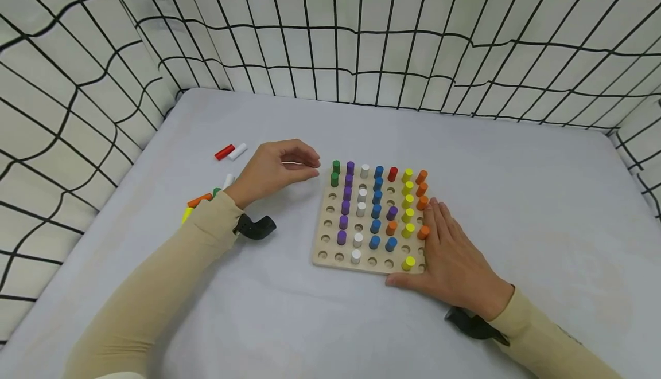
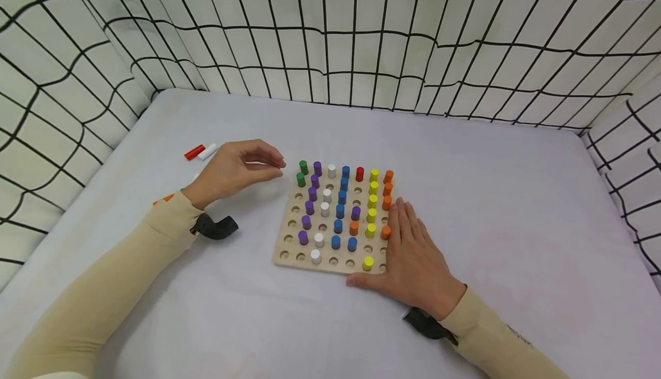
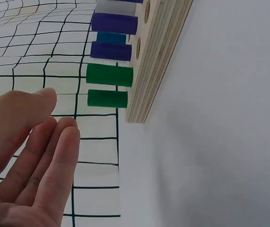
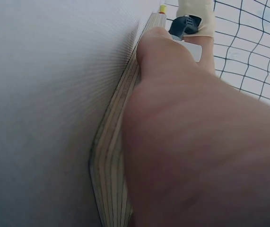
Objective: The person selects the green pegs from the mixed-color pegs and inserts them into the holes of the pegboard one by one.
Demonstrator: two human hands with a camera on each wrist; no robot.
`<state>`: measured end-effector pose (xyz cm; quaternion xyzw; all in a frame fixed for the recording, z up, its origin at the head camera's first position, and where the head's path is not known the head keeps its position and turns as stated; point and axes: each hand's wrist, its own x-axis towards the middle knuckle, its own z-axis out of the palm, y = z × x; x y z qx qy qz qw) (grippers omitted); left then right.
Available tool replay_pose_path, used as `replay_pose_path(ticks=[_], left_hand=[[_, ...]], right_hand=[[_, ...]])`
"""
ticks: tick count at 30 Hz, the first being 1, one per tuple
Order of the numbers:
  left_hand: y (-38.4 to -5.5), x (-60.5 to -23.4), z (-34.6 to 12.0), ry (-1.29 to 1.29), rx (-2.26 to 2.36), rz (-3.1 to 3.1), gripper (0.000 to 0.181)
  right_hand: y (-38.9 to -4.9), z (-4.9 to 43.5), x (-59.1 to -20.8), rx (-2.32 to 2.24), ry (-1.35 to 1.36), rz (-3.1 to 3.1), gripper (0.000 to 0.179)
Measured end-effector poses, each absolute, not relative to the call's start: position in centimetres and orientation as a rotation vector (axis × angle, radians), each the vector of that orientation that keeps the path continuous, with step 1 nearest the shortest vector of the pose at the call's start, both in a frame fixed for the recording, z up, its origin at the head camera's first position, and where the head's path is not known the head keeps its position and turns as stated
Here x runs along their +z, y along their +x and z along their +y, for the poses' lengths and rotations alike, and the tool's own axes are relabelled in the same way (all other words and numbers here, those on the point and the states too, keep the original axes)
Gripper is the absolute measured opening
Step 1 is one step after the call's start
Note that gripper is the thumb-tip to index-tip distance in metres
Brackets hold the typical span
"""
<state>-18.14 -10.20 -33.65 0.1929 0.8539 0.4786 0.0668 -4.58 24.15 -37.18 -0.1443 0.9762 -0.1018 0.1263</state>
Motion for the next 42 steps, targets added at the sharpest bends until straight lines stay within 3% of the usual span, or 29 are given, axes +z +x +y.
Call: replay_pose_path(ticks=[18, 30, 42], left_hand=[[-17.4, -30.5, -15.3, 0.360, 1.087, 2.749, 0.027], [-16.2, -30.9, -18.4, 0.153, 1.067, 2.712, 0.042], [-16.6, -31.8, -20.3, 0.132, 0.969, 2.696, 0.049]], right_hand=[[-4.5, 24.1, -36.9, -0.305, -0.439, 2.852, 0.145], [-4.6, 24.1, -37.0, -0.304, -0.445, 2.859, 0.145], [-4.6, 24.2, -37.0, -0.285, -0.437, 2.849, 0.147]])
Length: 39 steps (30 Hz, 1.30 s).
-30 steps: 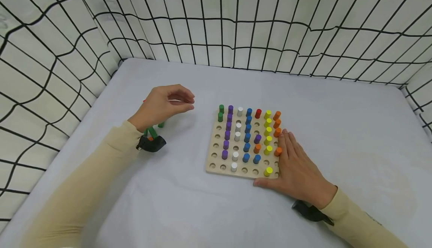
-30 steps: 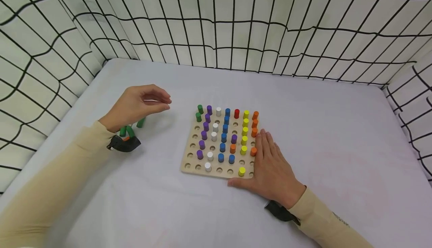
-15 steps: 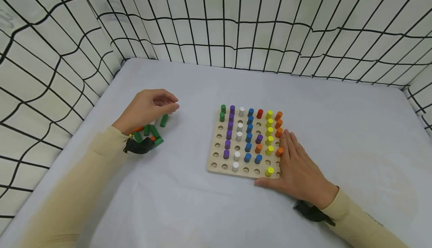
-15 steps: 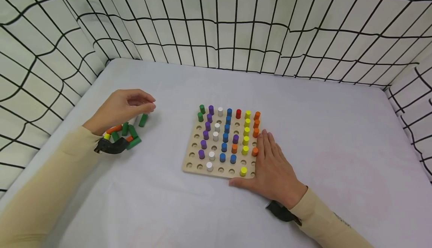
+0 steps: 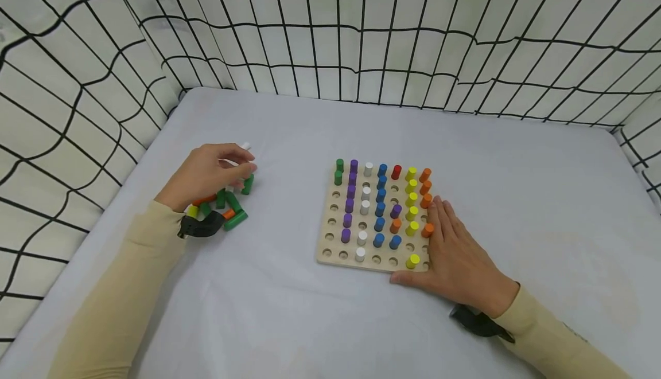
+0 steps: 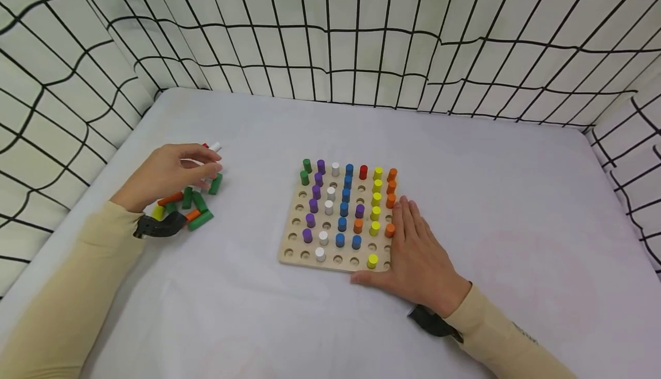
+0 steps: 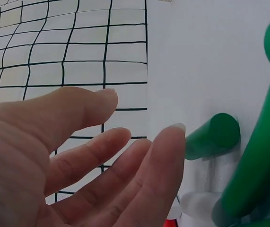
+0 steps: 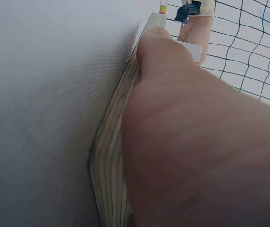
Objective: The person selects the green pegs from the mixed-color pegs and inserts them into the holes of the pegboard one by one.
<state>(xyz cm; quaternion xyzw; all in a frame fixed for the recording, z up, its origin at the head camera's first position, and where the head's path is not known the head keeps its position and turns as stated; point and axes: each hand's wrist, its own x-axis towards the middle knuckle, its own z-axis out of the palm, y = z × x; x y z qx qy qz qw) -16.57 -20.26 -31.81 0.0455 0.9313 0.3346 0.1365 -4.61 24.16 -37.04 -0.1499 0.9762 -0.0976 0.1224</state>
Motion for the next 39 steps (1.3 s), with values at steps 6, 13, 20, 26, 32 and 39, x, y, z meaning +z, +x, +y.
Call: replay_pose_path(ticks=[6, 13, 20, 26, 32, 39], left_hand=[[-16.5, -31.6, -20.6, 0.146, 0.917, 2.739, 0.050], [-16.9, -32.2, -20.3, 0.205, 0.805, 2.783, 0.045], [-16.9, -32.9, -20.1, 0.358, 0.795, 2.729, 0.042], [-16.7, -32.9, -19.9, 0.367, 0.808, 2.713, 0.042], [-16.9, -33.1, -19.6, 0.372, 0.803, 2.720, 0.041], [-16.9, -33.4, -19.4, 0.371, 0.810, 2.719, 0.041]], right_hand=[[-4.7, 24.2, -37.0, -0.291, -0.447, 2.848, 0.147], [-4.7, 24.2, -37.0, -0.306, -0.450, 2.856, 0.147], [-4.7, 24.2, -37.1, -0.310, -0.439, 2.853, 0.149], [-4.7, 24.3, -37.1, -0.308, -0.431, 2.854, 0.149], [-4.7, 24.3, -37.1, -0.319, -0.426, 2.848, 0.148], [-4.7, 24.2, -37.0, -0.305, -0.440, 2.859, 0.147]])
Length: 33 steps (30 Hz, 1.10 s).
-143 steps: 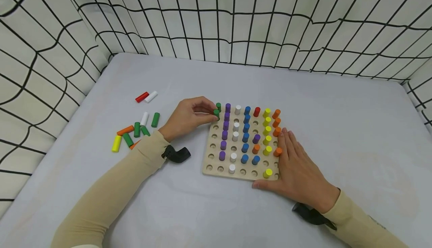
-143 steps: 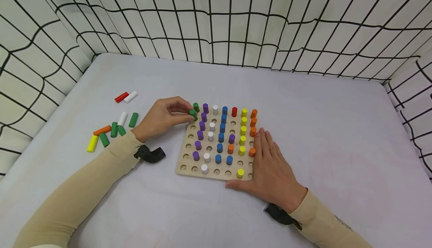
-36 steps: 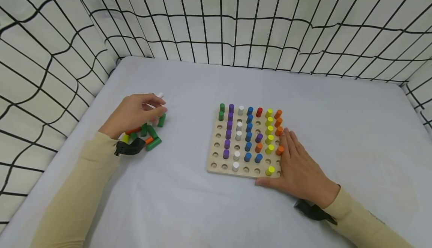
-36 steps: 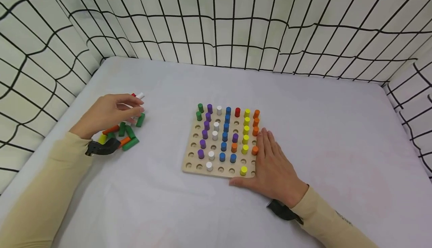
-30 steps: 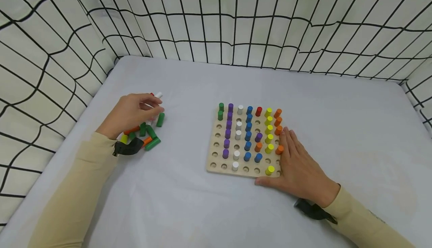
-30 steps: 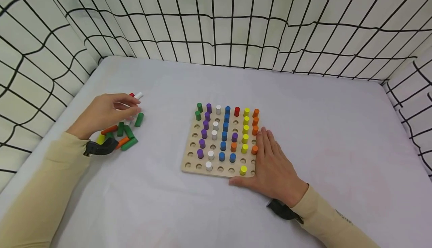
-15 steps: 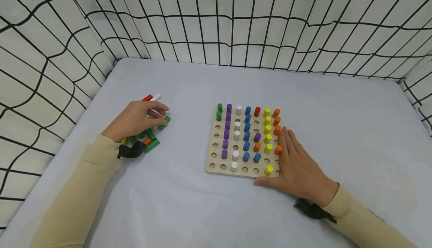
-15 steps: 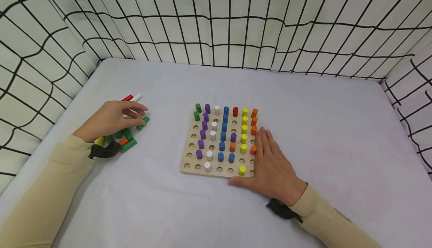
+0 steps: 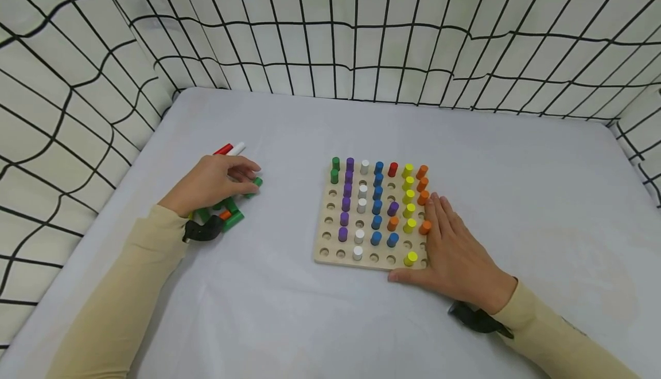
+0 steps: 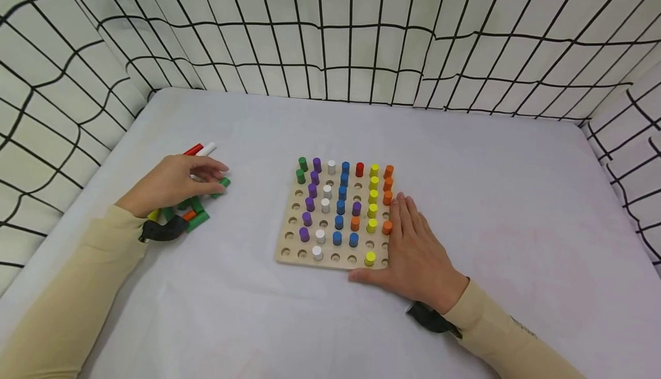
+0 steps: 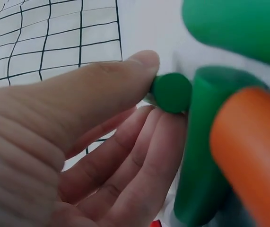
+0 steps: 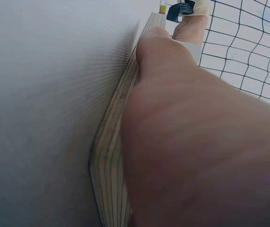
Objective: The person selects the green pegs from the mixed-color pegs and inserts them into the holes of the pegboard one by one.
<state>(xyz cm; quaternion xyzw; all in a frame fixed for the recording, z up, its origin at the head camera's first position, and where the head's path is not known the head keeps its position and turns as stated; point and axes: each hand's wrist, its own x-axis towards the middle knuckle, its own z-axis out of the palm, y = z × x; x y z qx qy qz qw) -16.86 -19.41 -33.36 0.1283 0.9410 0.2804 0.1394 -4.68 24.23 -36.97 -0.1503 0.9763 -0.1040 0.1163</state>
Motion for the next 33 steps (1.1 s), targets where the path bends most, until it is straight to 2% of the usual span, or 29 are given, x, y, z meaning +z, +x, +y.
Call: replay_pose_path(ticks=[33], left_hand=[[-16.58, -33.32, -18.45, 0.503, 0.726, 2.772, 0.038]], right_hand=[[-4.63, 24.28, -36.82, -0.292, -0.412, 2.865, 0.148]])
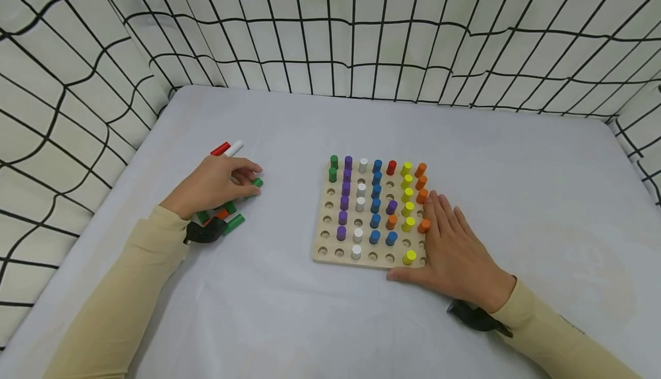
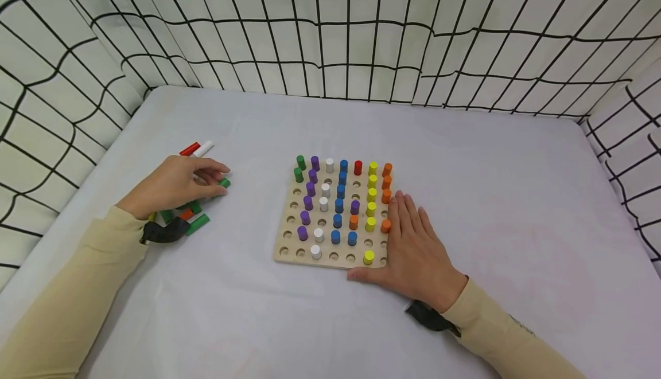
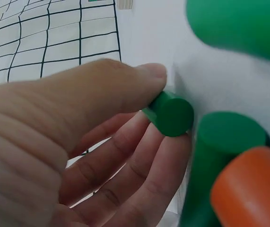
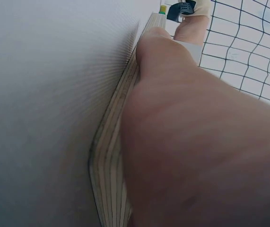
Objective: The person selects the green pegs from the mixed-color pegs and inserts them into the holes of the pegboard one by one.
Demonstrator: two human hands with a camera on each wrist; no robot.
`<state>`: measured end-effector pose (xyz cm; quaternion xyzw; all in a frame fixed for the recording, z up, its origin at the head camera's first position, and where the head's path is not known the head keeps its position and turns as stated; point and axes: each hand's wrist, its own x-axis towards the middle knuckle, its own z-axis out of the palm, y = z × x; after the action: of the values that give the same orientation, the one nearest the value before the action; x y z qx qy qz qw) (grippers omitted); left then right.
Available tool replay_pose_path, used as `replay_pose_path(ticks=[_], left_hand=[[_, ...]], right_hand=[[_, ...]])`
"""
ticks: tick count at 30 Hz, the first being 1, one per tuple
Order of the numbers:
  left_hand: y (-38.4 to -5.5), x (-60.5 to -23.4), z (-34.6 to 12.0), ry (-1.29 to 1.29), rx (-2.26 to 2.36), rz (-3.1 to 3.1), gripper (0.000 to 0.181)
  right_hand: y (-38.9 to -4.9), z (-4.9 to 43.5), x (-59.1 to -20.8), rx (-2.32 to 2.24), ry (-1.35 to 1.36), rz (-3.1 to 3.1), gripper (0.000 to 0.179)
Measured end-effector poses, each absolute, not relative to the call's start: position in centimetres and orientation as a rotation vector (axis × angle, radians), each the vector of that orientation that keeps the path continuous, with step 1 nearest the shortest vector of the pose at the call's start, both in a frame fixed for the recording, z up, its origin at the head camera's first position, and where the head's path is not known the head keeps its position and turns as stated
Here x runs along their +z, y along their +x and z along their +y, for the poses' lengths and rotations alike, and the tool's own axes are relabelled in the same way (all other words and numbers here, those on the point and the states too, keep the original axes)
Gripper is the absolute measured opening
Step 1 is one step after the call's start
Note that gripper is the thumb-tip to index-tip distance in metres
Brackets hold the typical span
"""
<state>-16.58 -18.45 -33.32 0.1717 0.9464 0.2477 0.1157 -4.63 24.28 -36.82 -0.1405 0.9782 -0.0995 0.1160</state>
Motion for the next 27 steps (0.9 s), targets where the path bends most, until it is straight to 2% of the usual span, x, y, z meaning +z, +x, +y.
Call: replay_pose_path(ticks=[13, 27], left_hand=[[-16.3, -33.0, -17.8, 0.556, 0.862, 2.819, 0.031], [-15.8, -32.9, -16.8, 0.485, 1.059, 2.773, 0.031]], right_hand=[[-4.6, 24.3, -36.7, -0.310, -0.407, 2.866, 0.149], [-4.5, 24.3, -36.8, -0.337, -0.415, 2.873, 0.148]])
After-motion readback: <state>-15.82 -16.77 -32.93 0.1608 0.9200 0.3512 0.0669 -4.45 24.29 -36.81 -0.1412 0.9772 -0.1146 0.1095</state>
